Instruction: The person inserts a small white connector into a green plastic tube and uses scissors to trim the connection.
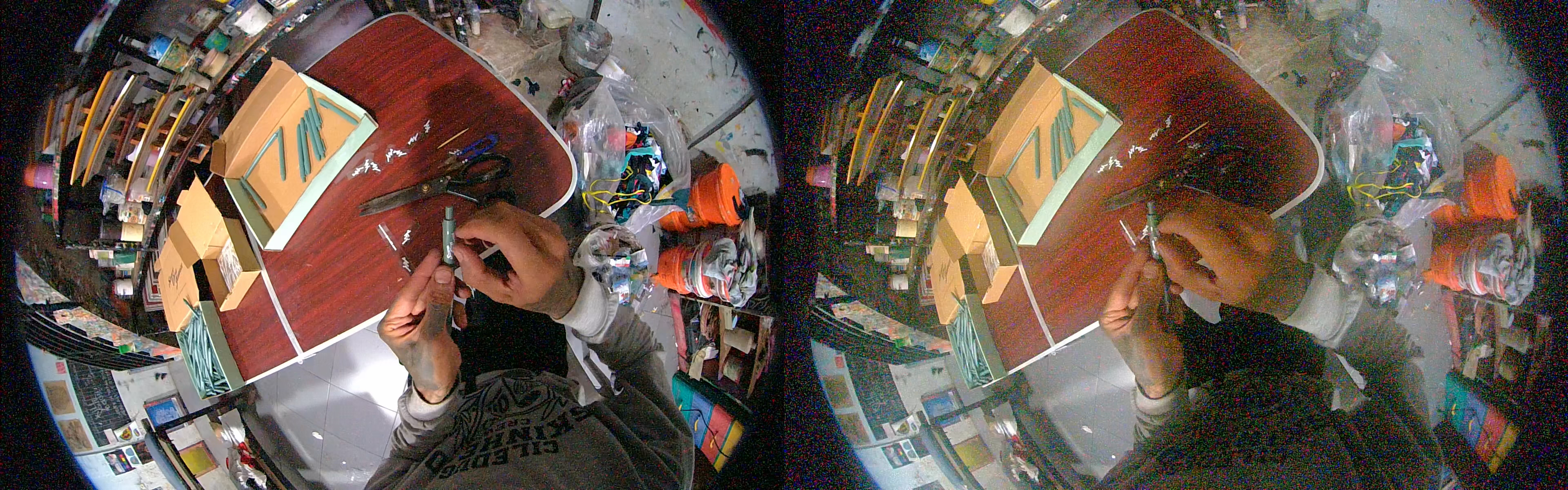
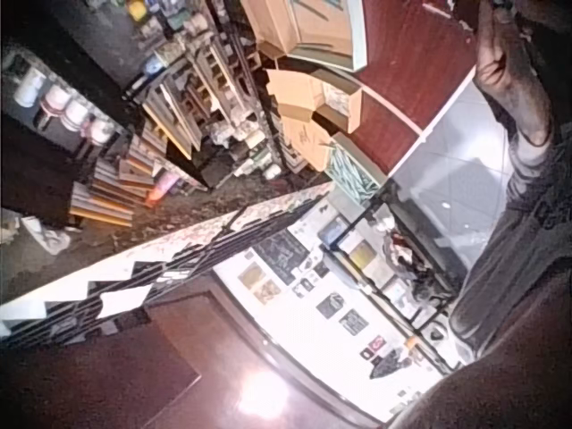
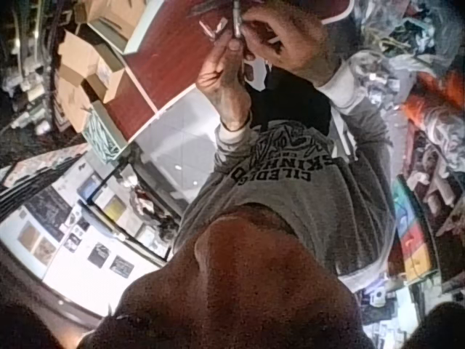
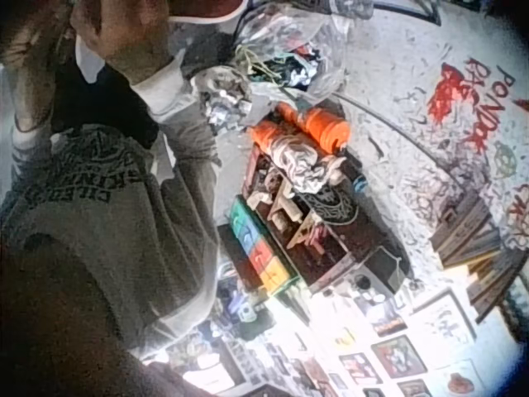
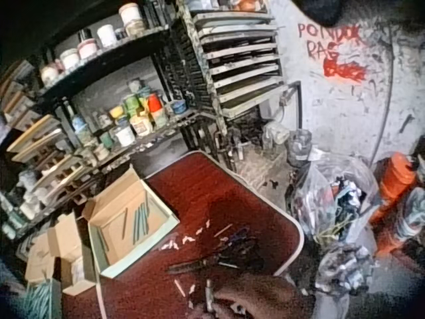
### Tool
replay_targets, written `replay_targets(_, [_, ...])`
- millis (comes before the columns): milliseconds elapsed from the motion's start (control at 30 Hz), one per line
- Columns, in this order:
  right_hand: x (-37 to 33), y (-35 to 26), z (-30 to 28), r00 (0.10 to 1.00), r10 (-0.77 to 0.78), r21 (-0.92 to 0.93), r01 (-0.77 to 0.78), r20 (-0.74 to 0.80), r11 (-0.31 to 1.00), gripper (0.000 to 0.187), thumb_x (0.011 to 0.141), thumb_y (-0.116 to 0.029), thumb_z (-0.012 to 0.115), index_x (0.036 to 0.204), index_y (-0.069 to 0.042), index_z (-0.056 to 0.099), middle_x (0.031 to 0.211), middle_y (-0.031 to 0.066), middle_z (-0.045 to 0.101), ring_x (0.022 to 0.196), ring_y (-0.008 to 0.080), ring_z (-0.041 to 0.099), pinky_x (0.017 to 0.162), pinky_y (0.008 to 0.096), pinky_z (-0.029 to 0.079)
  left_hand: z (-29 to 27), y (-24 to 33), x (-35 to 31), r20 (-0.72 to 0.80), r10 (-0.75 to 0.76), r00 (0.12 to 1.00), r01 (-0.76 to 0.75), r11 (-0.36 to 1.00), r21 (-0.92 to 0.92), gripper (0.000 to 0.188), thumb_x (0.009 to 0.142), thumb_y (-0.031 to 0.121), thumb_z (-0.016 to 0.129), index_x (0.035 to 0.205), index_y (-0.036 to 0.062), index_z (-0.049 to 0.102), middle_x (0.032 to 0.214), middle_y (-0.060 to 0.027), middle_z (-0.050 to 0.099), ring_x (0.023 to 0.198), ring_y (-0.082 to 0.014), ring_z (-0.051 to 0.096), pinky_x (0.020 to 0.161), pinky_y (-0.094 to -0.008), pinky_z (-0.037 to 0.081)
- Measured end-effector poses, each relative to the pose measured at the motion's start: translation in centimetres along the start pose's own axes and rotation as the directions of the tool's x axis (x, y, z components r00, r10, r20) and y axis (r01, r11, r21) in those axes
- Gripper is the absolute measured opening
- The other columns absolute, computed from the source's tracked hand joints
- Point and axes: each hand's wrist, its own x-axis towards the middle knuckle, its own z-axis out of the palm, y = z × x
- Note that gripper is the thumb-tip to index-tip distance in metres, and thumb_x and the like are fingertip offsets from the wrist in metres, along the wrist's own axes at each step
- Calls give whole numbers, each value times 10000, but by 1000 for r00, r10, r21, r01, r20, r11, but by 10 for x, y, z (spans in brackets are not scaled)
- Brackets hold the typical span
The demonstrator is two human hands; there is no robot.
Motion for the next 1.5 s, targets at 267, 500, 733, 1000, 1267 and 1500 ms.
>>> replay_targets(267, [-3, 8, 3, 984, -174, -217, 177, 32, 960, 241, 797, -10, 733, 1013, -6, 625, 865, 106, 660, 711, 270, 672, 603, 366, 556, 3, 0, 1, -7, 36, 999, -36, 999, 41, 292, 930, 104, 730, 1179, -45, 695, 799, -100, 723, 621, -103, 615, 462, -204, 400])
replay_targets(500, [1, 16, 1, 986, -153, -107, 159, 58, 981, 258, 825, -100, 709, 1055, -16, 630, 968, 151, 671, 830, 317, 697, 688, 405, 599, 0, 1, 1, 17, 41, 999, -42, 998, 56, 290, 929, 84, 726, 1188, -44, 692, 812, -107, 726, 624, -102, 615, 474, -199, 394])
replay_targets(733, [2, 22, -1, 967, -224, -86, 235, 118, 968, 180, 825, -51, 719, 972, -21, 619, 739, 78, 599, 626, 250, 637, 554, 352, 536, 1, -3, 0, 7, 56, 998, -57, 997, 53, 306, 924, 92, 735, 1194, -43, 690, 824, -94, 728, 632, -106, 621, 472, -199, 390])
replay_targets(1000, [-6, 23, 1, 941, -292, -101, 312, 169, 945, 171, 786, -49, 719, 919, -17, 617, 743, 70, 605, 633, 223, 646, 555, 342, 540, -3, -7, 4, 7, 12, 1000, -13, 999, 47, 290, 927, 110, 738, 1180, -26, 705, 789, -57, 705, 588, -78, 545, 467, -206, 369])
replay_targets(1267, [-28, 32, 15, 930, -295, 53, 291, 217, 955, 450, 771, -186, 782, 1183, -59, 653, 959, 121, 679, 796, 310, 694, 658, 413, 588, -15, -27, 15, 80, -64, 995, 68, 997, -47, 322, 977, 155, 673, 1248, -18, 668, 910, -49, 709, 622, -64, 544, 494, -204, 370])
replay_targets(1500, [-37, 16, 25, 951, -262, 106, 247, 163, 963, 228, 755, -72, 734, 965, -26, 658, 755, 79, 622, 666, 251, 669, 584, 356, 569, -20, -33, 31, 91, -248, 964, 261, 952, -161, 361, 990, 162, 635, 1303, -16, 625, 1080, -96, 722, 781, -73, 607, 597, -208, 445])
